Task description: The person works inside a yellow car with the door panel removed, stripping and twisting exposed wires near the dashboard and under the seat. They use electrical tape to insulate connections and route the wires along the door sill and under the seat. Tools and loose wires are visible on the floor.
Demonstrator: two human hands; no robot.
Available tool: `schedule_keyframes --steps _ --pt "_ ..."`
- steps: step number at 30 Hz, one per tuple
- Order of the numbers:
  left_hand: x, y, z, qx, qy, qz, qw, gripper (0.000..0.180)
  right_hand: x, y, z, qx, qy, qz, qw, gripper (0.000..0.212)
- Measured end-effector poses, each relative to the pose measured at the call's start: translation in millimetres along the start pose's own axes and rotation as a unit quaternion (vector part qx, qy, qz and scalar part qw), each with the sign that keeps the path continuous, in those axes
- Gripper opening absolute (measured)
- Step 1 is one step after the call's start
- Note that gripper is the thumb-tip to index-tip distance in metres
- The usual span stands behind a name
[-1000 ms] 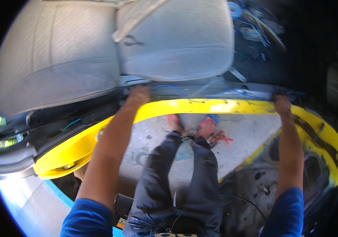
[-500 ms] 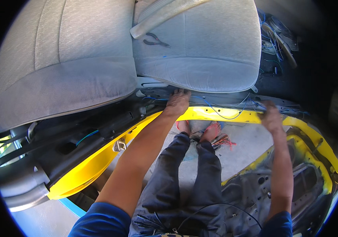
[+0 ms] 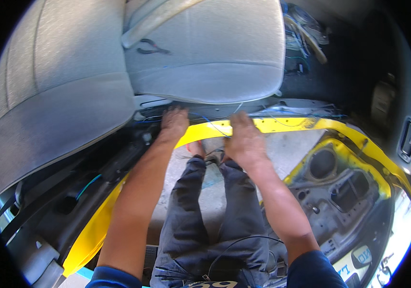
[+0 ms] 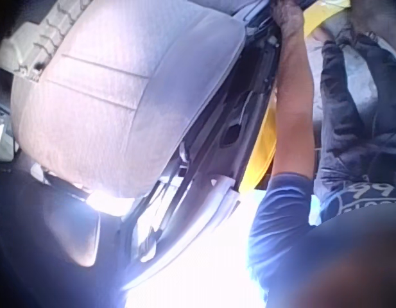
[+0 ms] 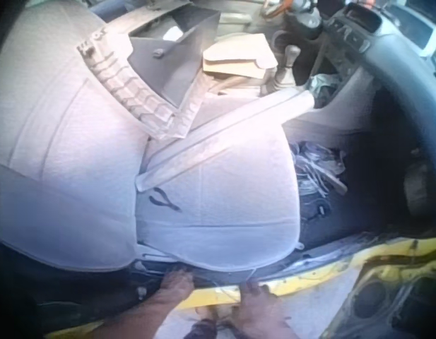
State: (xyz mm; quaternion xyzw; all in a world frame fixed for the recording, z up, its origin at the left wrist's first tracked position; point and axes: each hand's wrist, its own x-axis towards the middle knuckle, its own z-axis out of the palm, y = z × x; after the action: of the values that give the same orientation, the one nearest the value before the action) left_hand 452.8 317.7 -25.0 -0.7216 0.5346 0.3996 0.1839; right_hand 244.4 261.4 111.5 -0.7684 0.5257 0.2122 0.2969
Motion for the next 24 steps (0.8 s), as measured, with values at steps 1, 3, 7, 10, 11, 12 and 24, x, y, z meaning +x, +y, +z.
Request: schedule_keyframes --steps 1,3,7,10,11,12,24 --pt "2 0 0 -0.007 -0.025 0.011 1.000 0.051 5 -2 9 0.034 -0.015 -0.015 0.999 0.067" --pt "1 0 0 -0.029 -0.043 -0.001 0.999 0.048 19 -5 33 -0.014 -0.062 -0.060 0.996 0.068" --pt "-7 -2 -11 -0.060 -0.043 0.076 0.994 0.039 63 -16 78 -0.107 -0.139 -0.065 0.982 0.061" --pt "-21 -3 -12 -0.041 0.031 0.078 0.996 0.032 86 -8 80 -0.129 -0.224 -0.042 0.965 0.057" --pt "-25 -4 -13 -0.039 0.057 0.057 0.996 0.029 87 -1 74 -0.144 -0.245 -0.014 0.959 0.059" --pt "-24 -4 -15 -0.041 0.074 0.018 0.996 0.027 87 6 66 -0.160 -0.265 0.013 0.951 0.062" --pt "-28 8 -18 -0.070 0.099 0.193 0.974 0.025 49 5 22 0.151 -0.108 -0.117 0.976 0.076"
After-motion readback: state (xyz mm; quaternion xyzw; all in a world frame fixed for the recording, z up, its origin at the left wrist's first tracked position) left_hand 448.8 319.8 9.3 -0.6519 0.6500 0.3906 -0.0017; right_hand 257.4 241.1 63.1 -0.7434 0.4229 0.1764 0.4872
